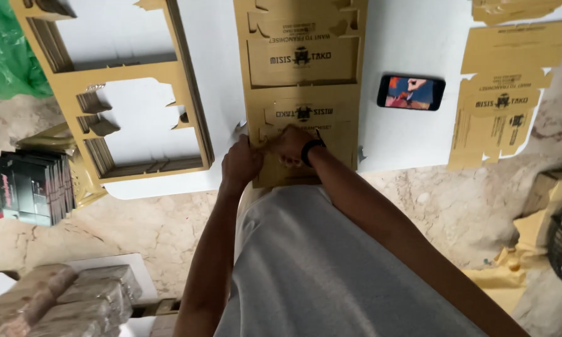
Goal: Folding flat cardboard sheets into box inserts and stacking them
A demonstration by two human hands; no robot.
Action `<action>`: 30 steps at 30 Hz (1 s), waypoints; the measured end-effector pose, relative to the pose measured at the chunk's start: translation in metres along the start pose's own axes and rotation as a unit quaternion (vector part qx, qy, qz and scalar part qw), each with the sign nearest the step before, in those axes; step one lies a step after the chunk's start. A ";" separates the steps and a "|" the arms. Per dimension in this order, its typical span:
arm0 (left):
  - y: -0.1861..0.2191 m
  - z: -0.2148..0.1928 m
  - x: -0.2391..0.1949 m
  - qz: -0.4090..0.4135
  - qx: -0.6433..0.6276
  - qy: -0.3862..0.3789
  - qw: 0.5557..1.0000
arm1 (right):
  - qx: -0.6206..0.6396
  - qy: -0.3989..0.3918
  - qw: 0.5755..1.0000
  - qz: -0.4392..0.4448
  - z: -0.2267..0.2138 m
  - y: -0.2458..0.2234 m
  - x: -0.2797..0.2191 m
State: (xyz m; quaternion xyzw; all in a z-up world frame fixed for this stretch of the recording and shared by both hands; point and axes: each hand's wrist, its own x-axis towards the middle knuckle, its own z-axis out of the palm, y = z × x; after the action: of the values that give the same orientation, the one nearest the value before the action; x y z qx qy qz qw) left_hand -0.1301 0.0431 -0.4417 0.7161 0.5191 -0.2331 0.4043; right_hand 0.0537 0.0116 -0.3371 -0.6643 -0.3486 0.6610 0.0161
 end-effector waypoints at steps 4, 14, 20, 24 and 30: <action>-0.006 0.012 0.011 0.012 0.017 0.016 1.000 | -0.003 -0.001 1.000 0.015 0.006 0.016 0.028; 0.006 0.027 0.010 -0.048 0.061 0.034 0.996 | 0.023 -0.023 0.996 0.085 0.021 0.039 0.063; 0.010 0.033 0.013 -0.056 0.066 0.031 0.996 | 0.033 -0.027 0.995 0.093 0.023 0.046 0.065; 0.010 0.057 0.018 -0.050 0.121 0.059 0.990 | -0.033 0.003 0.999 0.035 0.024 0.049 0.064; 0.008 0.033 -0.010 -0.083 0.061 0.050 0.993 | 0.146 -0.187 0.959 0.156 -0.025 0.012 0.038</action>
State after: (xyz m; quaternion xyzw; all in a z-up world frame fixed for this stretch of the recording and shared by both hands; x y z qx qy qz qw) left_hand -0.1229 0.0094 -0.4501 0.7047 0.5808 -0.2609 0.3131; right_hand 0.0770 0.0322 -0.3721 -0.5655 -0.1373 0.8113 -0.0559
